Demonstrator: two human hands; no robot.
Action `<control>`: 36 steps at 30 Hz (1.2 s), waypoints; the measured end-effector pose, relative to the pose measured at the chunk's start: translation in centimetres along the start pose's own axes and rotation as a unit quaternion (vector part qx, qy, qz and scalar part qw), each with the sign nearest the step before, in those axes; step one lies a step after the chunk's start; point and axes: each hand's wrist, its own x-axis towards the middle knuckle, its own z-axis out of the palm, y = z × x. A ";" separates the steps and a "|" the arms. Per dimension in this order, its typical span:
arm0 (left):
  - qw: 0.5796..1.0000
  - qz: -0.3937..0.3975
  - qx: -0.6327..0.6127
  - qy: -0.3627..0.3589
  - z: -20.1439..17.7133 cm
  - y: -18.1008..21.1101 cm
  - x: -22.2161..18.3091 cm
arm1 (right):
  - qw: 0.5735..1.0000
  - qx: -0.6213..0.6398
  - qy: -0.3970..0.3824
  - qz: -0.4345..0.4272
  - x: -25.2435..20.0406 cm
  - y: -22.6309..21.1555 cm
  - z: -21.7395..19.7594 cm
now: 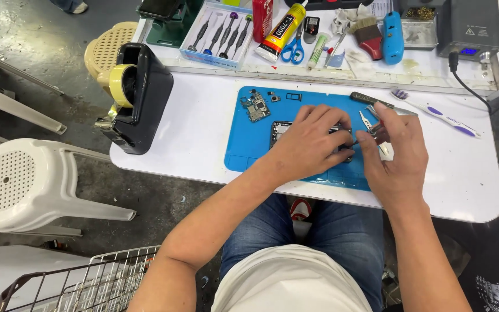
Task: Disassembling internal components of a smartphone using a screwdriver and tweezers on a repair bench.
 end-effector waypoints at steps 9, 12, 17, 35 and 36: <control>0.992 0.033 0.116 0.021 -0.7 1.0 0.8 | 0.999 0.045 -0.008 0.025 -0.1 -0.5 -0.1; 0.990 0.042 0.126 0.042 -0.7 1.1 0.9 | 1.000 0.008 0.001 -0.008 0.2 -0.4 -0.4; 0.989 0.036 0.139 0.034 -0.3 0.9 0.7 | 0.996 0.052 -0.045 0.058 0.4 -1.5 -1.4; 0.992 0.028 0.123 0.031 0.4 0.5 0.5 | 0.991 0.081 -0.024 0.103 -0.7 -1.1 -0.7; 0.992 0.026 0.116 0.034 0.4 0.5 0.6 | 0.993 0.081 -0.023 0.086 -0.8 -0.9 -0.6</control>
